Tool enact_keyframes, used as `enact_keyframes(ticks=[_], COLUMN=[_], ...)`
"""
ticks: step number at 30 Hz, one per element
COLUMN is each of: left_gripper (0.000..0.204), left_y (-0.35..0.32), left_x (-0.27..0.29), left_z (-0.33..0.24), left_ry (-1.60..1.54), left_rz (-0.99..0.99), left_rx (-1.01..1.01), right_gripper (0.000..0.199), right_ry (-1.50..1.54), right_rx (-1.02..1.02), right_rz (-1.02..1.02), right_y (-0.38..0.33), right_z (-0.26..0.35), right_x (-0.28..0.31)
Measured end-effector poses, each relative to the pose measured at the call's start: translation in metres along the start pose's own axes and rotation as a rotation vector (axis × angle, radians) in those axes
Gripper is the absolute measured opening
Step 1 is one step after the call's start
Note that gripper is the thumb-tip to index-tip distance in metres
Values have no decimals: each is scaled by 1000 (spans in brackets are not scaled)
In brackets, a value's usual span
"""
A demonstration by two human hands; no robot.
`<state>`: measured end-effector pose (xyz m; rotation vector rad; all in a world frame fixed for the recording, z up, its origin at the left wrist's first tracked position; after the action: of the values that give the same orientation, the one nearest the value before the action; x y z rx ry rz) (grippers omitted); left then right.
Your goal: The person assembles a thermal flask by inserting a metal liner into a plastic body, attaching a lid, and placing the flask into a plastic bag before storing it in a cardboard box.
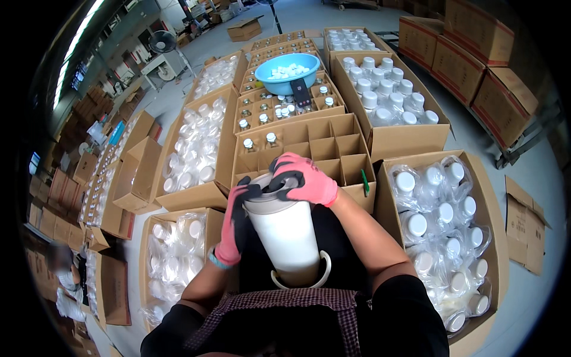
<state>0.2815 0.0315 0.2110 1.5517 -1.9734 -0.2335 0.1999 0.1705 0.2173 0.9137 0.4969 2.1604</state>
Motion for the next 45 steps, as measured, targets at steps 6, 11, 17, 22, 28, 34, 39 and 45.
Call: enact_keyframes(ticks=[6, 11, 17, 22, 28, 34, 39, 45], left_gripper=[51, 37, 46, 65, 36, 82, 97, 76], left_y=[-10, 45, -4, -17, 21, -25, -11, 84], left_x=[-81, 56, 10, -95, 79, 25, 19, 100], left_z=[-150, -66, -17, -140, -98, 45, -107, -21], left_ry=[373, 131, 71, 625, 214, -446, 544, 501], left_rz=[310, -276, -97, 636, -410, -134, -94, -271], left_rx=[-648, -254, -25, -436, -332, 85, -461, -49], right_gripper=[41, 48, 66, 59, 48, 76, 72, 76], right_ry=[258, -208, -103, 1570, 285, -120, 1409, 1489], right_rx=[-196, -267, -258, -451, -166, 133, -407, -515], right_rz=[-323, -633, -457, 177, -635, -458, 180, -337], right_y=[-2, -62, -45, 23, -43, -64, 31, 83], right_z=[-24, 98, 73, -43, 19, 107, -13, -109], right_x=[10, 14, -19, -99, 5, -33, -72, -54])
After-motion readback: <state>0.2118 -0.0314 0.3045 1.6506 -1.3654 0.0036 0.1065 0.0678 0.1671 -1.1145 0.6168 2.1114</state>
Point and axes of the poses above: each hand's wrist, its own y-axis towards the middle knuckle, its own x-axis out of the back of the hand, z = x × y, the point moved 9 cm from there along y, towards the middle knuckle, and after that the axes turned 3 degrees about -x, right-handed, at the moved point
